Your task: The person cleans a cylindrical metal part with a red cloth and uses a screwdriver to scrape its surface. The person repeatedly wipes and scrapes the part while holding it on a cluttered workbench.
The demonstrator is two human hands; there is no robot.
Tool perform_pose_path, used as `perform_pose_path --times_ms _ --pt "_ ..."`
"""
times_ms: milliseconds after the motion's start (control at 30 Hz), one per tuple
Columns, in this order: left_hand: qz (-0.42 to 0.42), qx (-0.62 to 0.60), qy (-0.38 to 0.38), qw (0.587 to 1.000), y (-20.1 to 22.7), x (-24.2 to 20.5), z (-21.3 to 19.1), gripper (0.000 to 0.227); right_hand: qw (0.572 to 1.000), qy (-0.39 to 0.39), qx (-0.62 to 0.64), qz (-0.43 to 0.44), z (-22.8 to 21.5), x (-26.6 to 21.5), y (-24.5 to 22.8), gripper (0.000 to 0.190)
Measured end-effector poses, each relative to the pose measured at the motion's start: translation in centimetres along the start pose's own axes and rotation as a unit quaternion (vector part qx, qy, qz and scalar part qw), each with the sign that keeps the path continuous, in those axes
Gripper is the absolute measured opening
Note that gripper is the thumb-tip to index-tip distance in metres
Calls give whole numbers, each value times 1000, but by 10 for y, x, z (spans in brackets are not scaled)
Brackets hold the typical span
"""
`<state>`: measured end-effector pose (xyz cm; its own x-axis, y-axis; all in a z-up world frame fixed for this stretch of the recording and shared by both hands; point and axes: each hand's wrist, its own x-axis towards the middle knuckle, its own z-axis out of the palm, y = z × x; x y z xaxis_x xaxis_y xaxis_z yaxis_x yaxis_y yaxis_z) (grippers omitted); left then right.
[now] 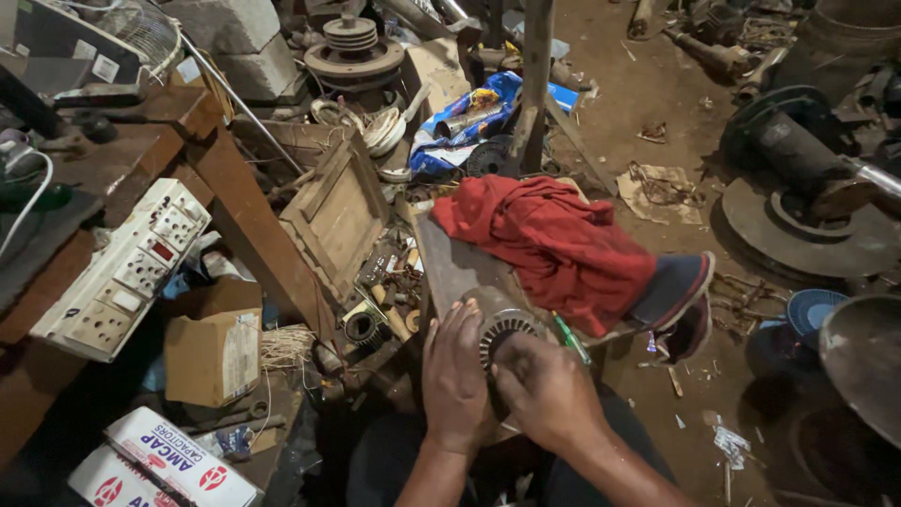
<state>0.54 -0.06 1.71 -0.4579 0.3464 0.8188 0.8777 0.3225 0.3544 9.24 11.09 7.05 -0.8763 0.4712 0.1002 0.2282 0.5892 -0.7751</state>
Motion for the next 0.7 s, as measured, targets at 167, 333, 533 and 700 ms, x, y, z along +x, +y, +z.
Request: perform_pose_path --times_ms 167,333,533,700 --pt "-24 -1 6 1000 11 14 -7 85 987 57 61 -137 -32 0 29 18" --pt "-42 -21 -3 999 15 26 -8 85 997 48 -29 52 -90 -2 92 22" --pt "-30 12 -9 999 16 29 -5 89 990 35 -118 69 -110 8 147 35" --pt "-42 12 -12 999 19 31 -4 86 995 -2 -60 -80 -91 9 142 26"
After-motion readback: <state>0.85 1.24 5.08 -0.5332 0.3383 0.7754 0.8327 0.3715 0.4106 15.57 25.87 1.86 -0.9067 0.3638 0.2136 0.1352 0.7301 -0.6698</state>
